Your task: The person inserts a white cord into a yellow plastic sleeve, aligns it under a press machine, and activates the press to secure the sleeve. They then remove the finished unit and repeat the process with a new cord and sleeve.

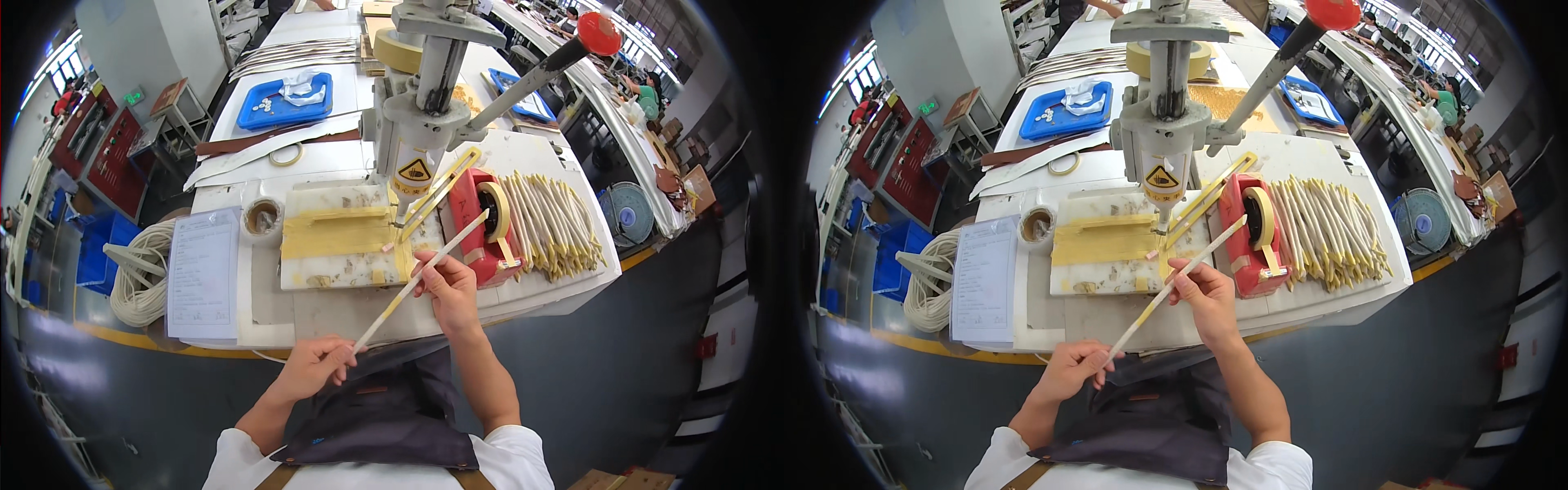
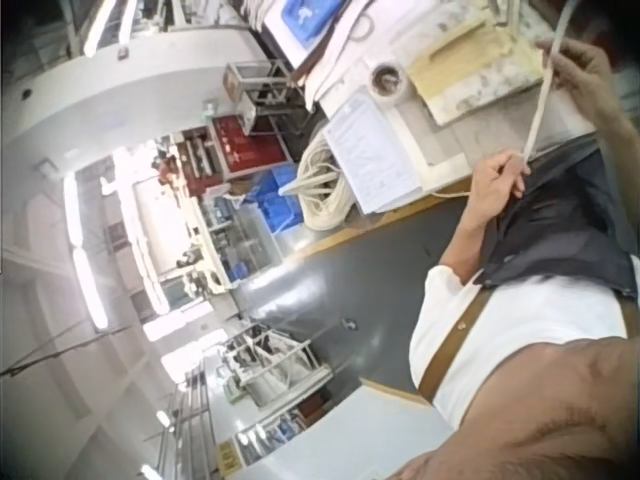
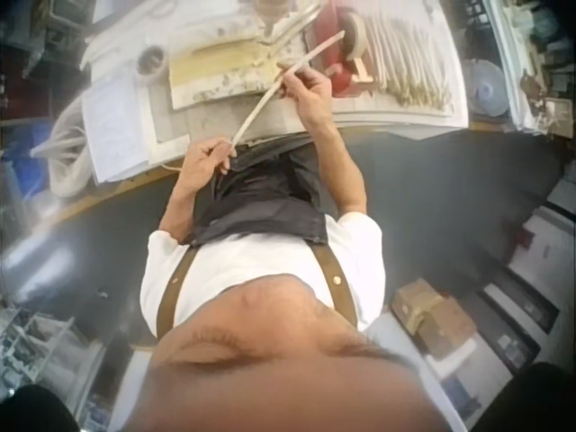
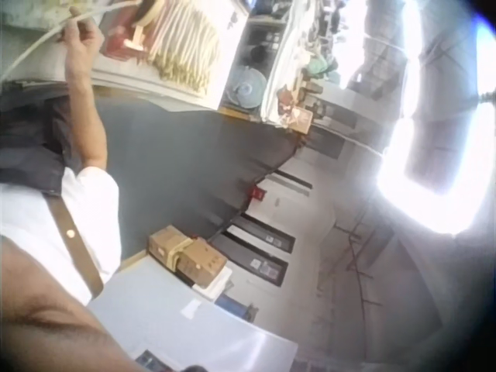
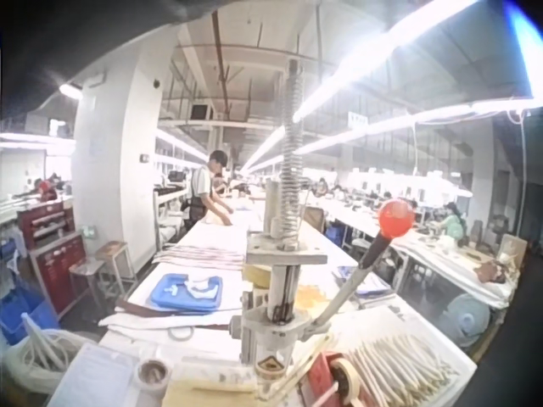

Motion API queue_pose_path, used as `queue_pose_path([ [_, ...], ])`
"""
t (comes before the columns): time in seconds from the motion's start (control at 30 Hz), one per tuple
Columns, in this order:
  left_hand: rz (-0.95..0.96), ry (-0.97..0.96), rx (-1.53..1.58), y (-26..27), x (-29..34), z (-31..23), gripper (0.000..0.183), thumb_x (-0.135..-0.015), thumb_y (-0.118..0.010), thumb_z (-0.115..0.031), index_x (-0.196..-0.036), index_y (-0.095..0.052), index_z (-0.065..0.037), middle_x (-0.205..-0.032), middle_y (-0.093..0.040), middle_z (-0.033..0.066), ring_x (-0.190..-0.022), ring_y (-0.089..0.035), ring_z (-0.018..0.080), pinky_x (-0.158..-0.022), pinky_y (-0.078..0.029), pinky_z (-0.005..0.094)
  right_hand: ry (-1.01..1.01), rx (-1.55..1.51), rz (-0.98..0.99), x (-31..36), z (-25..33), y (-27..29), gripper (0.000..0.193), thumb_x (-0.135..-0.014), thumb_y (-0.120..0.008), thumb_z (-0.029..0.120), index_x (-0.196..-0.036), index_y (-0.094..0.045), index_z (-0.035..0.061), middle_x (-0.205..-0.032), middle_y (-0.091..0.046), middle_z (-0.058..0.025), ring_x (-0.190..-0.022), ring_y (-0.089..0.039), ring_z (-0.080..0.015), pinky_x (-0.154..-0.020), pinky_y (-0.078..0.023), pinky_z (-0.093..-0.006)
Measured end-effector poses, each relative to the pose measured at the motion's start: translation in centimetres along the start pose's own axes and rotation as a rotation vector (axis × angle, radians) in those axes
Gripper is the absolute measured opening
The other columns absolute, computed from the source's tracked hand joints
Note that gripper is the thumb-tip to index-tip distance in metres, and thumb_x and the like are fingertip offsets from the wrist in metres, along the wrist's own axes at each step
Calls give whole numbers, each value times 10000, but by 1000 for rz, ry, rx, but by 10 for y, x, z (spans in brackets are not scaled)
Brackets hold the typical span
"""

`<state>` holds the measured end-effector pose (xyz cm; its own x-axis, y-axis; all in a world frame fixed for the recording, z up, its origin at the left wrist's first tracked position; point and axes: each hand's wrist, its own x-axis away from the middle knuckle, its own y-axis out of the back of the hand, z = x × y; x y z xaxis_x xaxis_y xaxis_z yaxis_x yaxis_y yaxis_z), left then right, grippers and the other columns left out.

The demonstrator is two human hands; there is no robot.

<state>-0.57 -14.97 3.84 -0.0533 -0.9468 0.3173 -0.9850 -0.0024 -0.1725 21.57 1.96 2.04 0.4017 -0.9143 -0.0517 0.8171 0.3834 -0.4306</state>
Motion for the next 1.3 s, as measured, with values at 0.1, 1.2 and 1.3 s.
queue_pose_path([
  [0.1, 1, 70, -66, -4, -5, 3, 167, -1007, -650, -93, -1025, -732, 52, -813, -663, 57, -660, -615, 92, -585, -527, 245, -7, 3, 11, -4, 6, -5, 313, -1011, -637, 85, -1289, -635, -59, -979, -718, -103, -775, -639, -141, -723, -536, -285],
  [1.2, -486, -768, -1137, 18, -116, -1, 82, -895, -708, -103, -955, -719, -49, -857, -596, 79, -785, -647, 283, -667, -530, 403, 373, 1587, -244, -107, -18, 7, 299, -934, -679, 187, -1100, -682, -62, -1207, -640, -198, -1057, -629, -371, -916, -531, -460],
  [1.3, -481, -804, -1110, 13, -112, 0, 113, -886, -698, -76, -991, -711, -37, -863, -593, 86, -802, -641, 274, -673, -531, 396, 409, 1658, -264, -108, -24, 8, 286, -936, -648, 167, -1098, -643, -69, -1235, -637, -206, -1064, -611, -403, -920, -527, -478],
])
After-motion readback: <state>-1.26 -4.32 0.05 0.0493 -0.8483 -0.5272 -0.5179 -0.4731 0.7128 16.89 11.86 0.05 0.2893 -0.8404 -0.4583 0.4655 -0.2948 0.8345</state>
